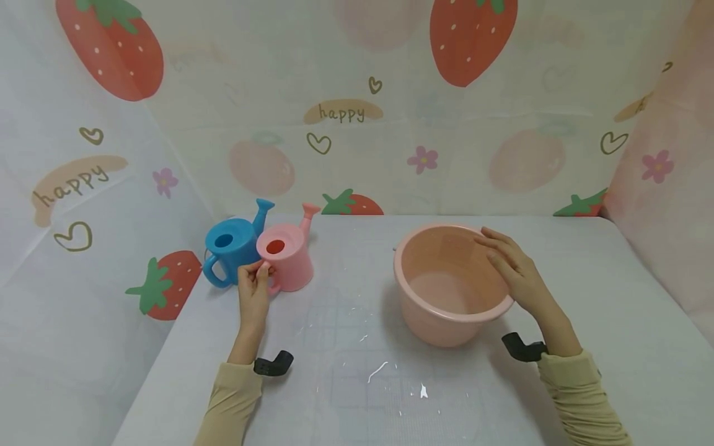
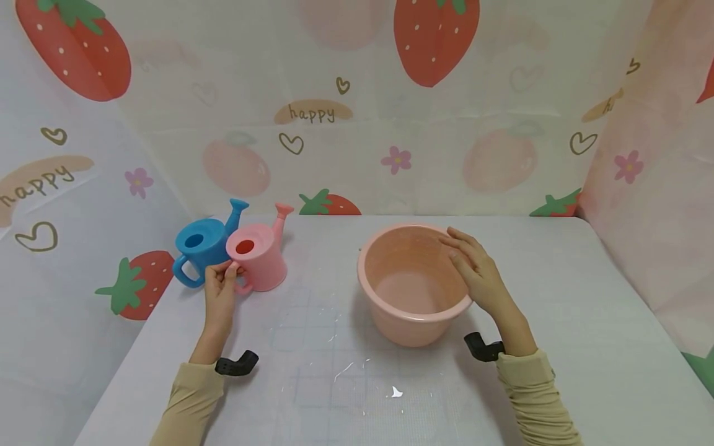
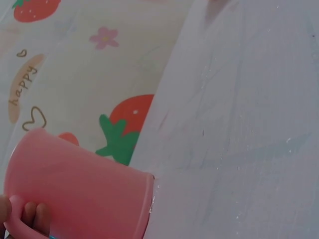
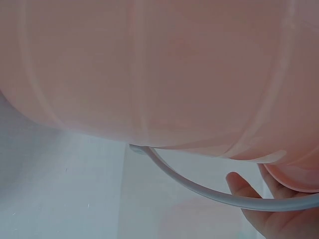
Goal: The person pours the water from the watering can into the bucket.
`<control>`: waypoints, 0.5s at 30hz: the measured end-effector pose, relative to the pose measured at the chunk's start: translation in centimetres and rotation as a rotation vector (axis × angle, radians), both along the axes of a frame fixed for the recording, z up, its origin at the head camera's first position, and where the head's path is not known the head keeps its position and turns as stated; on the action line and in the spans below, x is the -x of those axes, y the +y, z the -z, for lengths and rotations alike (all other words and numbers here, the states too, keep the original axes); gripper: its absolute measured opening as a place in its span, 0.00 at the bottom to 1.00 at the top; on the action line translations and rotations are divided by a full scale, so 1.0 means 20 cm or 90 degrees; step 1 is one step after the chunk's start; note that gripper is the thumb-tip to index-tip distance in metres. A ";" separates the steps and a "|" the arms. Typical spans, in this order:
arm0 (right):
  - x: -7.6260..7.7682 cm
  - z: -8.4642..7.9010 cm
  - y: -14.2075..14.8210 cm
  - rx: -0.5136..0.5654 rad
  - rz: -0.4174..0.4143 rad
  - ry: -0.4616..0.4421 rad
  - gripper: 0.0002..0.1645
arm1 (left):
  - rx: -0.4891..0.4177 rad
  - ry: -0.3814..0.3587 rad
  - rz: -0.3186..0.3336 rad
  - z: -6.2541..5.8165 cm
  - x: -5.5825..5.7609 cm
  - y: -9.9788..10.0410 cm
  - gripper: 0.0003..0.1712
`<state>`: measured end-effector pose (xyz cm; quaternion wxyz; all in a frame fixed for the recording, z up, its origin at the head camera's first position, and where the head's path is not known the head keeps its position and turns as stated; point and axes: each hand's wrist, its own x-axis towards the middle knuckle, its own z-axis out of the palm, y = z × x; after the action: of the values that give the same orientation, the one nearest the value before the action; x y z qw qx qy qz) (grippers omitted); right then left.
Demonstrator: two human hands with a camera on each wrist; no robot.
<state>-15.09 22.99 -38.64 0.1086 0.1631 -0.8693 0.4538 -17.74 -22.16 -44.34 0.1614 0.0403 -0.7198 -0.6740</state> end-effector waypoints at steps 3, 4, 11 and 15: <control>0.00 0.00 0.00 0.000 -0.003 0.005 0.21 | 0.009 0.008 -0.001 0.00 0.00 0.00 0.21; 0.00 0.00 0.00 0.002 -0.006 0.006 0.21 | 0.013 0.009 -0.001 0.00 0.00 0.00 0.20; 0.00 0.00 0.00 0.004 -0.012 0.010 0.21 | 0.058 0.013 -0.008 0.04 0.02 -0.03 0.20; -0.01 0.00 0.00 0.007 -0.004 0.015 0.21 | 0.095 0.028 -0.026 0.10 0.04 -0.06 0.21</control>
<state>-14.97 22.99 -38.63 0.1181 0.1707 -0.8648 0.4573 -18.64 -23.42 -46.25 0.1936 0.0279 -0.7633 -0.6157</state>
